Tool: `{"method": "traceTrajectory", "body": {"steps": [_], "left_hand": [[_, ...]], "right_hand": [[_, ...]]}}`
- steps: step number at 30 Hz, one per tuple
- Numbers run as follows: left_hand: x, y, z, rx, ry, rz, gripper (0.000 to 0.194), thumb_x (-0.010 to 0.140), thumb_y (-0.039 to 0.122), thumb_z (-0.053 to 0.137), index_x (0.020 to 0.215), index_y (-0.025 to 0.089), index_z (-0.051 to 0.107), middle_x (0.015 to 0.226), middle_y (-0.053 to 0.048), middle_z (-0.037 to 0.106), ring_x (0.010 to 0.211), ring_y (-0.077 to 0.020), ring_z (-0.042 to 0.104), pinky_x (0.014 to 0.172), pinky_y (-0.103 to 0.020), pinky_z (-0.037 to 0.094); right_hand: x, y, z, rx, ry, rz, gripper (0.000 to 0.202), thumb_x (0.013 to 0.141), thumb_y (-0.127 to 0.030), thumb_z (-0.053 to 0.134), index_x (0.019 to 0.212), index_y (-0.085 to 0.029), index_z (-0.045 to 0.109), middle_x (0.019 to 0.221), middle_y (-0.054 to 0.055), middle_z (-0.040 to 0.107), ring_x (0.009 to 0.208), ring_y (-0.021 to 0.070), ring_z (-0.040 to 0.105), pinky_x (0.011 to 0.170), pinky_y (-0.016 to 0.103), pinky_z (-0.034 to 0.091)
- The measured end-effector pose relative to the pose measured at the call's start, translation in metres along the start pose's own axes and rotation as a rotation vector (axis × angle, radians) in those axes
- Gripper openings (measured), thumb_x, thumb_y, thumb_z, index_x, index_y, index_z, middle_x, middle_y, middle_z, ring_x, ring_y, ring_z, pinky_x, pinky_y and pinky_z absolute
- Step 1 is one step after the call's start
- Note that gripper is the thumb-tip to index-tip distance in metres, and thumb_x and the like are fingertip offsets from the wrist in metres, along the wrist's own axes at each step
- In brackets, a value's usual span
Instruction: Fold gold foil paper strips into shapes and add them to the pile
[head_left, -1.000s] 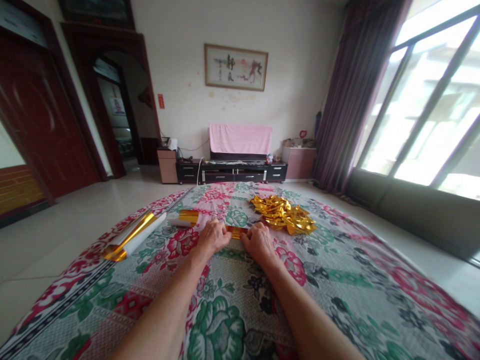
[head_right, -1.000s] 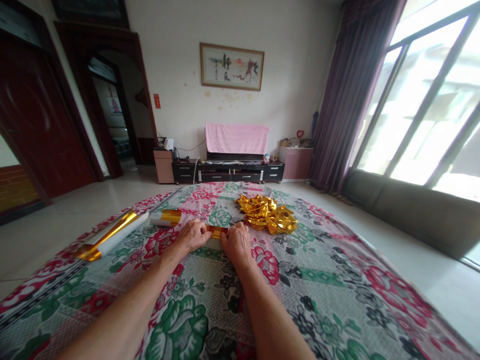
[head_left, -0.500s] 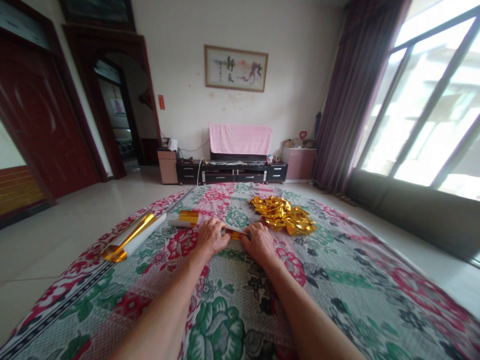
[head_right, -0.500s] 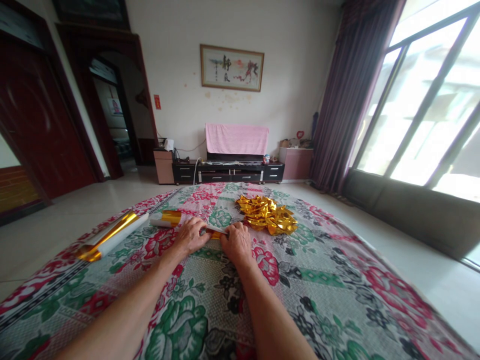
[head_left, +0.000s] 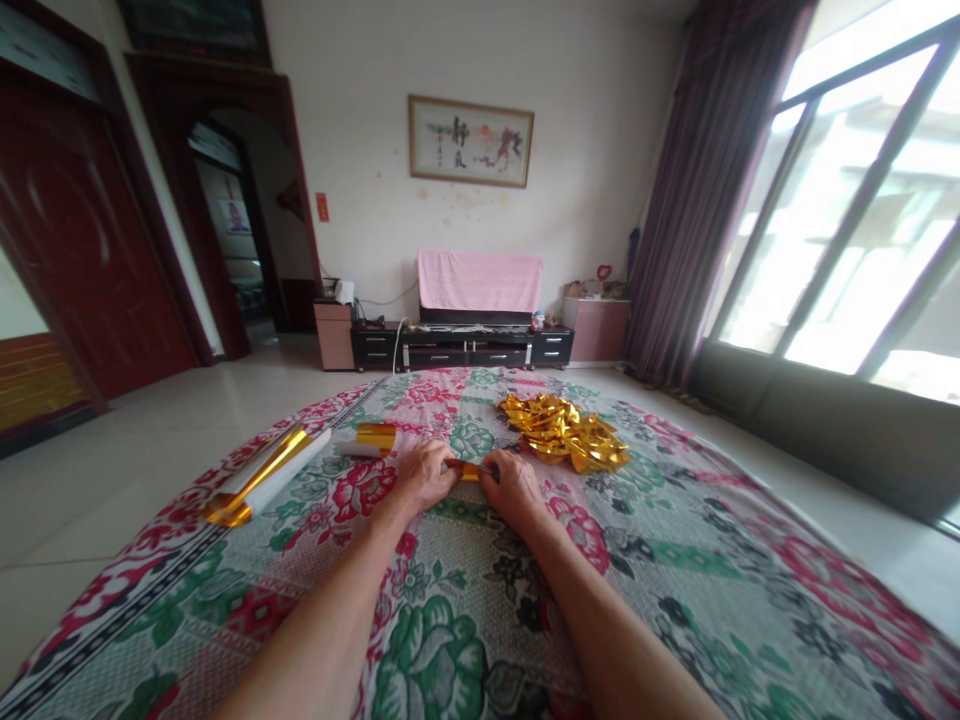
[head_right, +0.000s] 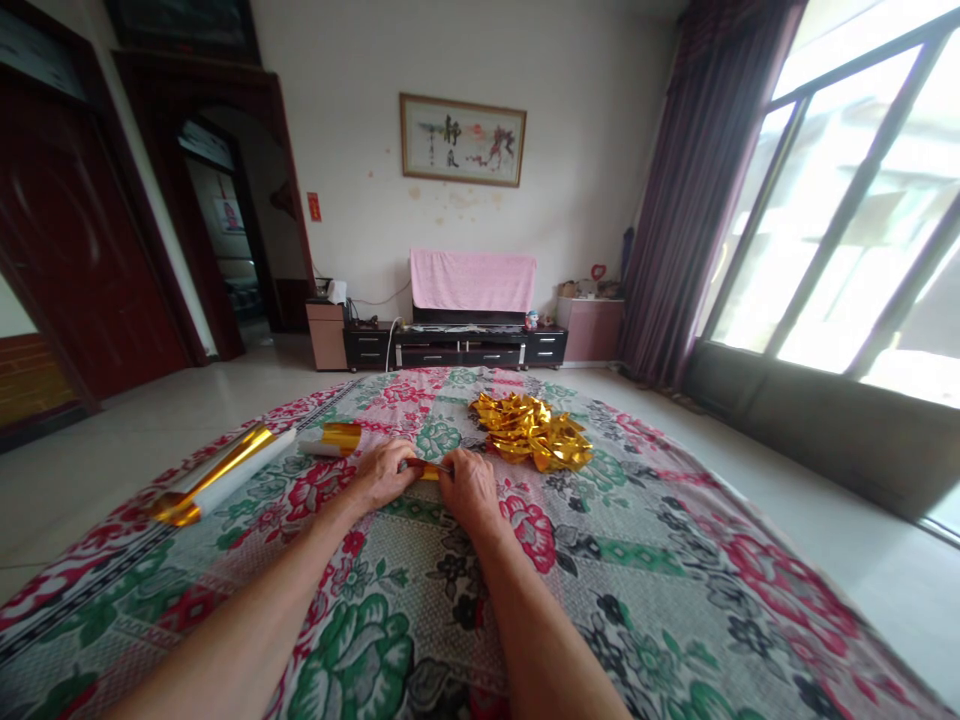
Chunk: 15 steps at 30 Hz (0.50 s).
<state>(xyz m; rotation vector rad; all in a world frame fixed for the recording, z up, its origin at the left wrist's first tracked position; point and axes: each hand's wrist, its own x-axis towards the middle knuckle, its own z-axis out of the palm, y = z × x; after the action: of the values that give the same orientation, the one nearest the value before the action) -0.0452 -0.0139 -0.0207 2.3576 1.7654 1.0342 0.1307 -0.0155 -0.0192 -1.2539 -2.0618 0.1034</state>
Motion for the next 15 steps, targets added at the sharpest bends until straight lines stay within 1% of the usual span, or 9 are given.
{"method": "traceTrajectory", "body": {"steps": [2,4,7,10,11,13,14,15], "left_hand": [[0.001,0.001,-0.002,-0.001,-0.010,0.037,0.011,0.073,0.023,0.056,0.077,0.019,0.066,0.085,-0.005,0.064,0.088,-0.0178,0.055,0.081,-0.028,0.040],[0.001,0.002,-0.005,-0.024,0.006,0.043,0.011,0.072,0.022,0.056,0.076,0.018,0.065,0.081,-0.004,0.064,0.085,-0.0178,0.056,0.079,-0.027,0.039],[0.002,0.005,-0.009,-0.164,0.024,-0.023,0.011,0.072,0.024,0.056,0.072,0.018,0.065,0.073,-0.004,0.064,0.074,-0.0163,0.057,0.070,-0.025,0.040],[0.004,0.010,-0.011,-0.458,0.051,-0.154,0.015,0.069,0.029,0.060,0.074,0.016,0.065,0.065,-0.001,0.063,0.062,-0.0134,0.055,0.060,-0.023,0.038],[0.004,0.011,-0.011,-0.590,0.069,-0.205,0.019,0.068,0.031,0.061,0.079,0.016,0.065,0.064,-0.001,0.062,0.060,-0.0126,0.055,0.058,-0.022,0.038],[0.006,0.014,-0.012,-0.868,0.093,-0.316,0.035,0.066,0.036,0.064,0.094,0.015,0.063,0.066,0.000,0.062,0.058,-0.0113,0.055,0.055,-0.021,0.037],[0.006,0.016,-0.012,-0.978,0.093,-0.368,0.043,0.064,0.037,0.066,0.101,0.016,0.061,0.068,0.000,0.063,0.059,-0.0113,0.056,0.054,-0.020,0.038],[0.006,0.018,-0.012,-1.059,0.075,-0.411,0.046,0.063,0.038,0.068,0.103,0.016,0.060,0.072,-0.002,0.064,0.062,-0.0121,0.058,0.055,-0.020,0.039]], "right_hand": [[0.000,0.000,0.000,0.028,0.005,-0.011,0.009,0.077,-0.021,0.051,0.077,-0.018,0.060,0.069,0.002,0.061,0.066,0.0131,0.052,0.062,0.021,0.031],[0.000,0.000,-0.001,0.064,0.008,-0.017,0.010,0.076,-0.021,0.051,0.077,-0.017,0.060,0.068,0.001,0.060,0.062,0.0124,0.051,0.059,0.021,0.031],[0.000,-0.002,-0.003,0.155,0.014,-0.026,0.011,0.075,-0.020,0.050,0.078,-0.017,0.060,0.067,0.000,0.059,0.059,0.0115,0.050,0.057,0.020,0.031],[0.003,-0.005,-0.003,0.298,0.037,0.012,0.013,0.074,-0.023,0.051,0.077,-0.017,0.061,0.064,0.000,0.058,0.058,0.0114,0.049,0.057,0.021,0.033],[0.004,-0.006,-0.002,0.357,0.056,0.040,0.014,0.074,-0.025,0.051,0.077,-0.016,0.061,0.064,0.000,0.057,0.057,0.0114,0.048,0.057,0.021,0.033],[0.007,-0.007,0.001,0.491,0.096,0.097,0.019,0.075,-0.032,0.052,0.077,-0.015,0.061,0.063,0.000,0.056,0.057,0.0113,0.047,0.055,0.021,0.034],[0.009,-0.008,0.003,0.564,0.109,0.114,0.023,0.075,-0.035,0.052,0.078,-0.015,0.061,0.063,0.000,0.056,0.056,0.0110,0.046,0.054,0.021,0.035],[0.010,-0.009,0.005,0.640,0.115,0.125,0.025,0.075,-0.038,0.053,0.079,-0.014,0.061,0.064,0.000,0.056,0.056,0.0107,0.045,0.054,0.021,0.035]]}}
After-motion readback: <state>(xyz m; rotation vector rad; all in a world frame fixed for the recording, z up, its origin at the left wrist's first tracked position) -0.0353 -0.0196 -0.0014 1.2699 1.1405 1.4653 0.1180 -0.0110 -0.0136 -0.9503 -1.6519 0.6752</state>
